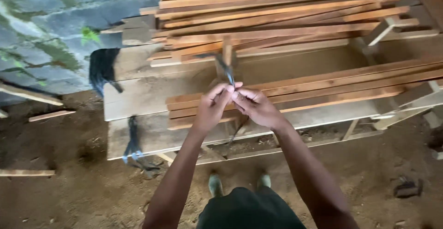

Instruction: The person is bundling several thin wood strips together using flexible ties.

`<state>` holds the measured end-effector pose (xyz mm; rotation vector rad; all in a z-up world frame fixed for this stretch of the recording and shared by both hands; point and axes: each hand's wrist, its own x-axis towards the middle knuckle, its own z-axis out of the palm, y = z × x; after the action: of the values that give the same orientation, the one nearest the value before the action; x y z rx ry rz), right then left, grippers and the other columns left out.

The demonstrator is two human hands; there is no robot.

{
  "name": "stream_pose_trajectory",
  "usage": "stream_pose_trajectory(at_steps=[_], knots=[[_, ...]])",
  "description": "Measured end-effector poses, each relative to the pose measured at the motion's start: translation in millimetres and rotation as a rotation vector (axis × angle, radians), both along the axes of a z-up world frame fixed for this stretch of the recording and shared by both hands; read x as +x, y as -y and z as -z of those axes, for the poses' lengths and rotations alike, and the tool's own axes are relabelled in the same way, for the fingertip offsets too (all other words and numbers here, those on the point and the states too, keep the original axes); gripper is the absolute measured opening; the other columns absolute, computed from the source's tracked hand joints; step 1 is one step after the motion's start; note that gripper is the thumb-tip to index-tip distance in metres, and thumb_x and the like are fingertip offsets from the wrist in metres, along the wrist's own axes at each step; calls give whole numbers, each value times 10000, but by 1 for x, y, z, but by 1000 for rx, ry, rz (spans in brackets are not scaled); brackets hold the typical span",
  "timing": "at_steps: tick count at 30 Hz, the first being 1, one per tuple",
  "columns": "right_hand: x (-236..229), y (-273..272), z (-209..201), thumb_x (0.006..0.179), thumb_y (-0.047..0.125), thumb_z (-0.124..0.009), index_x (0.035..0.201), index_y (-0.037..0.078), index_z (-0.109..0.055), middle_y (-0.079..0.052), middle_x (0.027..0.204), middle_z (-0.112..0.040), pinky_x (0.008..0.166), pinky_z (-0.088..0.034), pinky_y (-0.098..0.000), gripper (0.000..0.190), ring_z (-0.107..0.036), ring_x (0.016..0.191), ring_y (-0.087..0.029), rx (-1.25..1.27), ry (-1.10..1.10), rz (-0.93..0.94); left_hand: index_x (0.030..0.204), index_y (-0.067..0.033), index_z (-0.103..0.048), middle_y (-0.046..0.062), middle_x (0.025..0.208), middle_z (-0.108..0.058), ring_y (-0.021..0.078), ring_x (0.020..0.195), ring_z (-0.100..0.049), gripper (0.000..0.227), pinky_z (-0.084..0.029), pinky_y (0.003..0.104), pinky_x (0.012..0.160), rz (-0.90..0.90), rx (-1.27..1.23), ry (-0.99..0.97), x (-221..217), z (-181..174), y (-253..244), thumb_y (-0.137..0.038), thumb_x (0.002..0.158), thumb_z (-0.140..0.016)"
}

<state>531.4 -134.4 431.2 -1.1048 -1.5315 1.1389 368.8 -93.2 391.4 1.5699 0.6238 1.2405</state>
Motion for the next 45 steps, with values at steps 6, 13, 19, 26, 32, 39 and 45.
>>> stream_pose_trajectory(at_steps=[6, 13, 19, 26, 32, 39, 45], knots=[[69, 23, -4, 1105, 194, -524, 773, 148, -644, 65, 596, -491, 551, -418, -180, 356, -433, 566, -29, -79, -53, -2, 1030, -33, -726, 71, 745, -635, 105, 621, -572, 141, -520, 265, 649, 123, -64, 146, 67, -9, 9, -82, 1046, -595], [169, 40, 0, 1067, 125, -564, 792, 41, -652, 3, 583, -429, 546, -359, -260, 300, -379, 588, -86, 39, 129, 38, 1071, -54, -702, 121, 1070, -724, 167, 869, -653, 174, -588, 342, 830, -282, -68, 162, 112, 24, -12, -121, 1072, -541], [253, 48, 35, 1037, 60, -632, 939, -16, -742, -88, 628, -600, 610, -410, -322, 166, -424, 652, -133, 105, 234, 174, 1064, -52, -685, 37, 846, -649, 112, 752, -624, 173, -576, 290, 809, -546, -194, 294, 106, 39, -14, -106, 1093, -523], [336, 34, 90, 1023, 92, -701, 1104, 96, -795, -112, 738, -701, 624, -487, -377, 123, -563, 611, -155, 186, 471, 359, 958, -112, -599, 84, 1086, -699, 112, 918, -672, 154, -573, 306, 911, -544, -224, 478, 100, 70, -30, -107, 1096, -533], [337, 23, 67, 1037, 132, -718, 984, 106, -784, -142, 784, -720, 651, -525, -479, 89, -696, 722, -398, 222, 692, 533, 936, -140, -614, 80, 1040, -712, 100, 832, -683, 155, -587, 280, 805, -578, -243, 497, 111, 86, -68, -67, 1067, -574], [403, -45, 143, 906, 141, -824, 960, 114, -775, -93, 884, -728, 783, -554, -447, 77, -710, 912, -341, 587, 1151, 709, 939, -120, -684, 75, 1004, -709, 152, 902, -692, 169, -548, 293, 839, -312, -242, 684, 137, 71, -89, 2, 1024, -603], [244, -49, 60, 924, 270, -759, 1525, 178, -522, -209, 1284, -685, 1099, -421, -585, 653, -623, 1214, -452, 222, 786, 304, 1071, 7, -686, 198, 1138, -710, 223, 930, -697, 107, -582, 420, 891, -124, -372, 282, 156, 83, -83, -81, 1027, -644]])
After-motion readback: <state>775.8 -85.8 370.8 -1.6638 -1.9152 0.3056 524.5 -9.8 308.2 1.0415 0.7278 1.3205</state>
